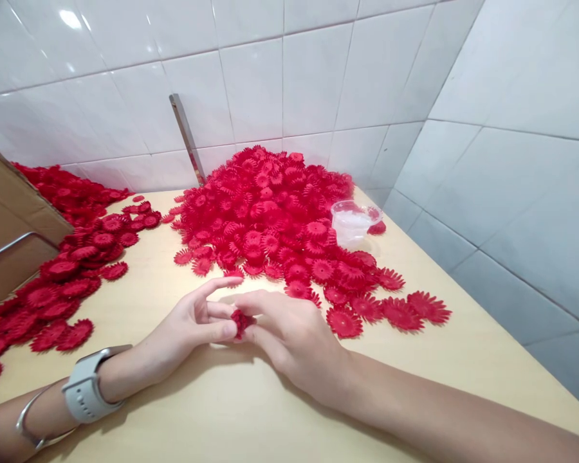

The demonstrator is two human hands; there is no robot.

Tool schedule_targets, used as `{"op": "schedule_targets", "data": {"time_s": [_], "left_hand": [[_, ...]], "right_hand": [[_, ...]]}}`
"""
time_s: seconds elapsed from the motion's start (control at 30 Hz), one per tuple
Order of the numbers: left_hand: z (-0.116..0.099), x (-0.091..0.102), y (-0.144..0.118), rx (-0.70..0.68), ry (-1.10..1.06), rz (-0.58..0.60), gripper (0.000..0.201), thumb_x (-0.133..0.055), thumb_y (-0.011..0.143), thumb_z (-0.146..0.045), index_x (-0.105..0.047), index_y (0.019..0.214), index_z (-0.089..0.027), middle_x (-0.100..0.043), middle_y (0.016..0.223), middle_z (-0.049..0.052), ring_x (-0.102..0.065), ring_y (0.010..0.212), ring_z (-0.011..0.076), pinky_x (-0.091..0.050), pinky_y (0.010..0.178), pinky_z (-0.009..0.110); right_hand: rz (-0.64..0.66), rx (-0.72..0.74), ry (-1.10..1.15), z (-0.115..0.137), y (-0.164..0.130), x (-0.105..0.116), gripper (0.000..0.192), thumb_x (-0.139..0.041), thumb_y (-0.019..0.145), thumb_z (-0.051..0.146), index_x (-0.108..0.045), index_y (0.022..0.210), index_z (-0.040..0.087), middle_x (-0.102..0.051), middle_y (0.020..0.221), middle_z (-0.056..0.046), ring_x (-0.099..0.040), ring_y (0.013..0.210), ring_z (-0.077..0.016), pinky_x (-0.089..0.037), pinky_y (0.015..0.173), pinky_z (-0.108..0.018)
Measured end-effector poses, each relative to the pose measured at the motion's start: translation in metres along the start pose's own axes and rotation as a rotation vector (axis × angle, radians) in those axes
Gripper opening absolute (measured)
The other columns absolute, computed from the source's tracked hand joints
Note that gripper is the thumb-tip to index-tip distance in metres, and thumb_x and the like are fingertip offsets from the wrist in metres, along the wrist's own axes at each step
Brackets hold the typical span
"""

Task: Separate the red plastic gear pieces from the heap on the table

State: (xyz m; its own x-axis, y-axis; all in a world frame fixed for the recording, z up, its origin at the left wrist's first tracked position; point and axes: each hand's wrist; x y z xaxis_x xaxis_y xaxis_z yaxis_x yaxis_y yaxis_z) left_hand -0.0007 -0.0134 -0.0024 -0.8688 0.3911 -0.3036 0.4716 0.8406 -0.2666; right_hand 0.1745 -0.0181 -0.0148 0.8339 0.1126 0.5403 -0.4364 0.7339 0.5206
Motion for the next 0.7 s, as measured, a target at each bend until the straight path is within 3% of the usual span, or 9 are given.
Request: {"op": "schedule_targets", "data": {"time_s": [0.13,0.23,0.3,0.37,0.43,0.7], "left_hand": [[0.0004,-0.0002,0.0005,0.01,0.004,0.007,0.054,-0.068,0.067,-0.012,-0.041,0.113,-0.019,-0.069,0.079,0.005,-0.064,0.074,0.0166,-0.046,0.072,0.031],[0.0,-0.0002,0.0015,-0.019,0.018,-0.009,0.052,-0.068,0.067,-0.011,-0.042,0.11,-0.019,-0.068,0.079,0.004,-0.063,0.073,0.016,-0.047,0.073,0.031],[-0.0007,-0.0003,0.0022,-0.049,0.042,-0.039,0.05,-0.069,0.065,-0.01,-0.044,0.107,-0.019,-0.067,0.076,0.002,-0.063,0.071,0.0146,-0.047,0.072,0.029],[-0.0015,-0.0006,0.0024,-0.065,0.062,-0.059,0.051,-0.07,0.063,-0.009,-0.046,0.107,-0.019,-0.065,0.075,0.001,-0.062,0.07,0.0145,-0.047,0.07,0.028],[-0.0022,-0.0013,0.0019,-0.064,0.07,-0.064,0.054,-0.071,0.061,-0.008,-0.047,0.108,-0.019,-0.064,0.074,0.001,-0.062,0.07,0.0152,-0.048,0.068,0.028],[-0.0051,-0.0037,-0.0008,-0.078,0.107,-0.02,0.047,-0.064,0.069,-0.008,-0.048,0.112,-0.017,-0.061,0.065,-0.001,-0.058,0.06,0.0125,-0.045,0.06,0.024]], "right_hand": [[0.028,0.06,0.037,0.0,0.0022,0.0017,0.022,-0.049,0.079,0.005,-0.054,0.091,0.022,-0.067,0.086,0.001,-0.064,0.072,-0.0106,-0.05,0.064,-0.018],[0.01,0.0,0.041,-0.0023,0.004,0.0008,0.019,-0.054,0.078,0.01,-0.053,0.091,0.023,-0.067,0.084,0.001,-0.065,0.072,-0.0125,-0.051,0.063,-0.02],[0.022,-0.047,0.038,-0.0046,0.005,-0.0009,0.035,-0.062,0.073,0.015,-0.048,0.104,0.023,-0.066,0.095,-0.002,-0.064,0.082,-0.0156,-0.052,0.068,-0.024],[0.076,-0.04,0.034,-0.0069,0.0054,-0.0026,0.063,-0.069,0.066,0.02,-0.036,0.12,0.023,-0.059,0.112,-0.006,-0.059,0.097,-0.0194,-0.05,0.078,-0.029],[0.12,-0.011,0.017,-0.0084,0.005,-0.0033,0.075,-0.071,0.064,0.022,-0.029,0.127,0.023,-0.052,0.121,-0.008,-0.053,0.107,-0.0214,-0.048,0.085,-0.033],[0.117,0.049,-0.02,-0.0083,0.0021,-0.0021,0.071,-0.069,0.067,0.024,-0.031,0.127,0.024,-0.048,0.125,-0.007,-0.048,0.112,-0.0204,-0.044,0.092,-0.031]]}}
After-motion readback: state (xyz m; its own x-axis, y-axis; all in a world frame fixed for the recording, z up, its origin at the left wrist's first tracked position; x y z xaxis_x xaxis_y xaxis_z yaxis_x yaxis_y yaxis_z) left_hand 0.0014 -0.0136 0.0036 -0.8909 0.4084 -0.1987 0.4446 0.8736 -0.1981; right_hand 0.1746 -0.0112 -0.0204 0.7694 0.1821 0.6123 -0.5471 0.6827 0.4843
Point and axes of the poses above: each hand's wrist, its own y-axis towards the middle knuckle, its own x-axis out of the back of the hand, z = x × y
